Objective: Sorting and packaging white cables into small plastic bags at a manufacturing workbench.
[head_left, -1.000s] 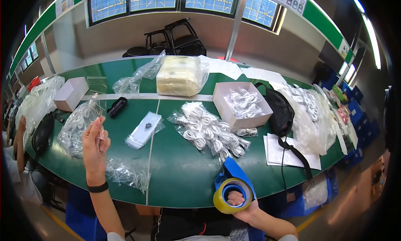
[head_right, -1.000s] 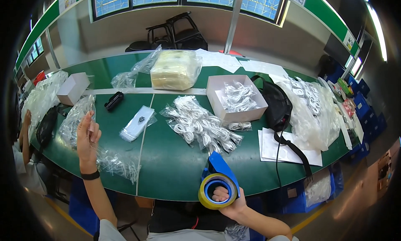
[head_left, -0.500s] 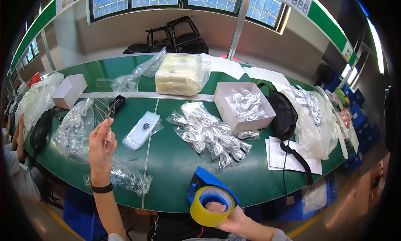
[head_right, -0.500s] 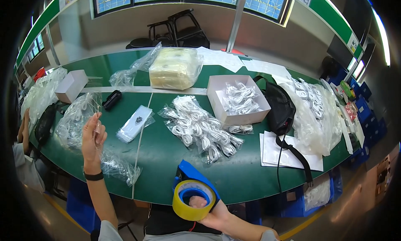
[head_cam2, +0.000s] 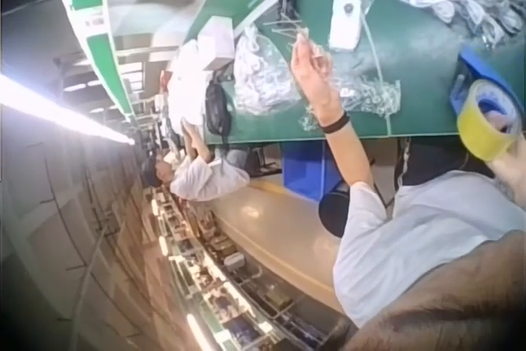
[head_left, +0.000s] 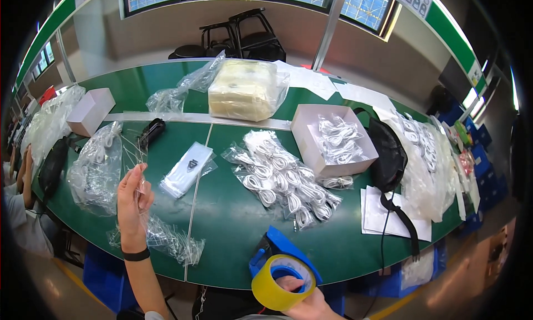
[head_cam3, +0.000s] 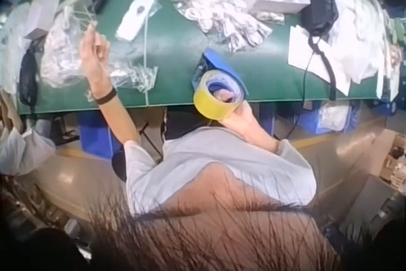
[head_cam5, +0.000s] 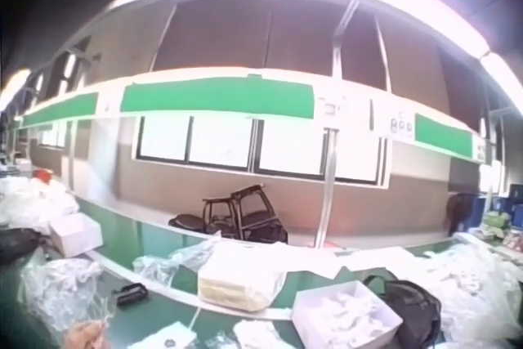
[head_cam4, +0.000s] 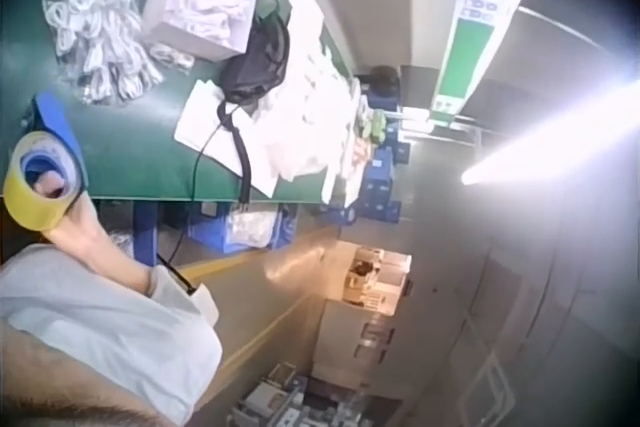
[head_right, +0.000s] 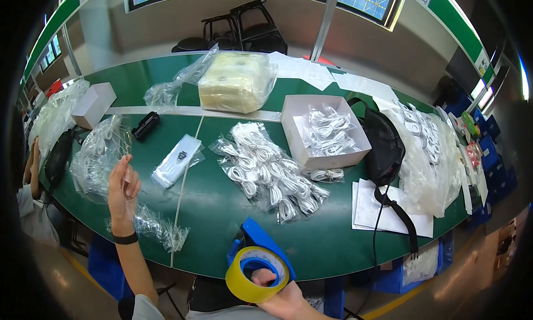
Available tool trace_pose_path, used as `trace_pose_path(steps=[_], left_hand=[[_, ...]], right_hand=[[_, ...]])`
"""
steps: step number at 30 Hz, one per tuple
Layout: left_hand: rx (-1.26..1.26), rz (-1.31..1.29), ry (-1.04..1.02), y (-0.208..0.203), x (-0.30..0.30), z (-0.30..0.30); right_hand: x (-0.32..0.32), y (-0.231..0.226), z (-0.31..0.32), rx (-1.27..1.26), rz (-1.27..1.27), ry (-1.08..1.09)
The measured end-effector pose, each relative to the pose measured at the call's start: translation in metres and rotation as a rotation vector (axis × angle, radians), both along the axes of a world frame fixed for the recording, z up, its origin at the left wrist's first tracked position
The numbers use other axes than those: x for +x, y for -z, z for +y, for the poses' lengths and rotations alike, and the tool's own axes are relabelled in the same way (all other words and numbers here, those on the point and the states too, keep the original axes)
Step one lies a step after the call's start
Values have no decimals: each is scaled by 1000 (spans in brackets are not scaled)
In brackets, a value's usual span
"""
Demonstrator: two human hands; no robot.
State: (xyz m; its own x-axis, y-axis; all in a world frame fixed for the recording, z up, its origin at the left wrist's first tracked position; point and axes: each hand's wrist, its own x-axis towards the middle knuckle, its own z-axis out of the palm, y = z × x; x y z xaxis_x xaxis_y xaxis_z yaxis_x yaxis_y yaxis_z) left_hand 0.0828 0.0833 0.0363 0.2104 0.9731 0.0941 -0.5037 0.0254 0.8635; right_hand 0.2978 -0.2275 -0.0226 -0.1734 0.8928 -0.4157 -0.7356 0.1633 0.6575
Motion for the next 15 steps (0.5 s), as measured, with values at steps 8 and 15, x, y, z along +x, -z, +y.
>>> trace_pose_path(steps=[8,15], left_hand=[[-17,1,9,13,7,0],[-25,24,44,15,9,0]], right_hand=[[0,-50,23,-454,-387,-228],[22,-15,5,-57,82,70]])
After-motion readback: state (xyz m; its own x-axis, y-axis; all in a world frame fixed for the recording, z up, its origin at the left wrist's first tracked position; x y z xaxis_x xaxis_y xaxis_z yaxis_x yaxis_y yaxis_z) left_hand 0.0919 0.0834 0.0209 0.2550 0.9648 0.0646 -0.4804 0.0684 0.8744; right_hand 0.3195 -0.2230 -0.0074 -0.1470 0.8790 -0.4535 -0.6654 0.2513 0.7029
